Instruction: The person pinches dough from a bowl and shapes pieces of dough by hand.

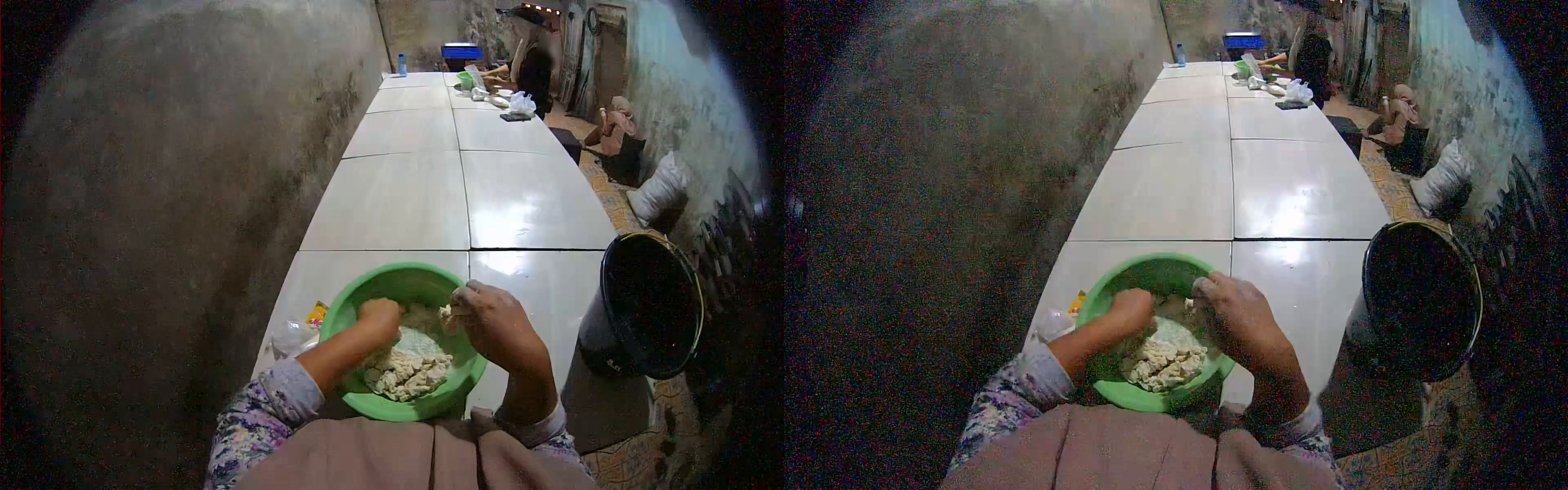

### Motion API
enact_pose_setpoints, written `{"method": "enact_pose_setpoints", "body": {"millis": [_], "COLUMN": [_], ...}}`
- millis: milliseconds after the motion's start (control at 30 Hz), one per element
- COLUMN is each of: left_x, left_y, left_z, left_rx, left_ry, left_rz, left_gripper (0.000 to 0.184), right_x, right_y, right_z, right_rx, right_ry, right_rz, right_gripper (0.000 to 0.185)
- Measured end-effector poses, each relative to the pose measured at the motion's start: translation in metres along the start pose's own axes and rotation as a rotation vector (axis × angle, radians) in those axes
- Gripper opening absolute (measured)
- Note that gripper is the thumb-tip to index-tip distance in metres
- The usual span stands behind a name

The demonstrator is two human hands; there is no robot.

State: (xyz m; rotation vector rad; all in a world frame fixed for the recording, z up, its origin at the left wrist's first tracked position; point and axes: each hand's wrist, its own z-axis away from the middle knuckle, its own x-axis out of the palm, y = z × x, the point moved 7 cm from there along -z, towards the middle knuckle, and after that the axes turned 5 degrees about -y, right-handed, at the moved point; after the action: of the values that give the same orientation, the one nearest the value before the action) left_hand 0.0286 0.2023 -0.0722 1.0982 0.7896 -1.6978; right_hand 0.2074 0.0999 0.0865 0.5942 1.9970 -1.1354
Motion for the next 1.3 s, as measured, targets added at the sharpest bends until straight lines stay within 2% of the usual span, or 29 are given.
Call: {"method": "enact_pose_setpoints", "body": {"millis": [133, 200, 233, 300, 400, 467, 500, 533, 567, 600, 667, 700, 767, 833, 900, 933, 967, 1000, 1067, 1100, 1167, 1200, 1267, 1300], "left_x": [0.006, 0.017, 0.010, -0.005, -0.017, -0.014, -0.026, -0.041, -0.047, -0.052, -0.058, -0.051, -0.038, -0.049, -0.042, -0.041, -0.040, -0.034, -0.019, -0.027, -0.028, -0.031, -0.027, -0.019], "left_y": [0.003, 0.001, 0.002, 0.009, 0.019, 0.015, 0.011, 0.006, 0.000, 0.005, 0.020, 0.038, 0.049, 0.052, 0.047, 0.043, 0.043, 0.042, 0.029, 0.028, 0.032, 0.033, 0.032, 0.031], "left_z": [0.001, -0.002, 0.007, 0.035, 0.080, 0.094, 0.099, 0.105, 0.108, 0.115, 0.131, 0.128, 0.136, 0.149, 0.147, 0.147, 0.150, 0.148, 0.134, 0.138, 0.142, 0.143, 0.136, 0.129], "left_rx": [-0.068, -0.024, -0.025, 0.090, 0.175, 0.149, 0.178, 0.208, 0.206, 0.205, 0.433, 0.584, 0.454, 0.466, 0.454, 0.439, 0.316, 0.310, 0.290, 0.346, 0.318, 0.288, 0.311, 0.325], "left_ry": [-0.005, -0.134, -0.133, -0.144, -0.197, -0.212, -0.034, 0.147, 0.179, 0.187, 0.222, 0.073, -0.037, -0.025, -0.006, 0.008, -0.066, -0.064, 0.096, 0.199, 0.172, 0.145, 0.166, 0.186], "left_rz": [-0.073, -0.123, -0.122, 0.190, 0.127, 0.175, 0.308, 0.439, 0.626, 0.629, 1.542, 1.615, 1.505, 1.390, 1.395, 1.400, 1.490, 1.489, 1.467, 1.409, 1.509, 1.605, 1.553, 1.607], "left_gripper": [0.022, 0.024, 0.024, 0.023, 0.024, 0.019, 0.021, 0.024, 0.037, 0.037, 0.044, 0.063, 0.046, 0.039, 0.039, 0.038, 0.039, 0.039, 0.033, 0.039, 0.036, 0.034, 0.033, 0.032], "right_x": [-0.002, -0.003, -0.002, 0.001, 0.006, 0.019, 0.014, 0.013, 0.016, 0.019, 0.030, 0.034, 0.037, 0.033, 0.032, 0.032, 0.033, 0.033, 0.036, 0.031, 0.025, 0.026, 0.030, 0.039], "right_y": [-0.005, -0.007, -0.006, -0.002, -0.004, -0.009, -0.017, -0.023, -0.029, -0.033, -0.035, -0.039, -0.039, -0.039, -0.038, -0.037, -0.036, -0.035, -0.034, -0.031, -0.026, -0.028, -0.034, -0.034], "right_z": [0.001, 0.002, 0.002, 0.002, 0.004, 0.000, -0.001, -0.002, -0.003, -0.003, -0.002, -0.003, -0.004, -0.004, -0.003, -0.004, -0.006, -0.006, -0.009, -0.011, -0.013, -0.014, -0.015, -0.016], "right_rx": [-0.004, -0.037, -0.033, -0.021, -0.058, -0.038, -0.136, -0.144, -0.124, -0.103, -0.099, -0.125, -0.165, -0.125, -0.055, -0.060, -0.085, -0.107, -0.110, -0.113, -0.100, -0.097, -0.108, -0.096], "right_ry": [-0.001, 0.027, 0.005, -0.013, 0.016, -0.180, -0.136, -0.137, -0.179, -0.223, -0.266, -0.239, -0.249, -0.272, -0.249, -0.248, -0.220, -0.194, -0.225, -0.120, 0.025, 0.026, 0.024, -0.048], "right_rz": [-0.012, 0.016, -0.012, -0.044, 0.041, -0.177, -0.224, -0.221, -0.305, -0.389, -0.433, -0.444, -0.479, -0.551, -0.712, -0.708, -0.654, -0.604, -0.641, -0.624, -0.498, -0.498, -0.524, -0.504], "right_gripper": [0.019, 0.019, 0.020, 0.020, 0.021, 0.022, 0.022, 0.022, 0.023, 0.023, 0.023, 0.024, 0.026, 0.027, 0.029, 0.029, 0.028, 0.026, 0.022, 0.028, 0.032, 0.032, 0.030, 0.031]}}
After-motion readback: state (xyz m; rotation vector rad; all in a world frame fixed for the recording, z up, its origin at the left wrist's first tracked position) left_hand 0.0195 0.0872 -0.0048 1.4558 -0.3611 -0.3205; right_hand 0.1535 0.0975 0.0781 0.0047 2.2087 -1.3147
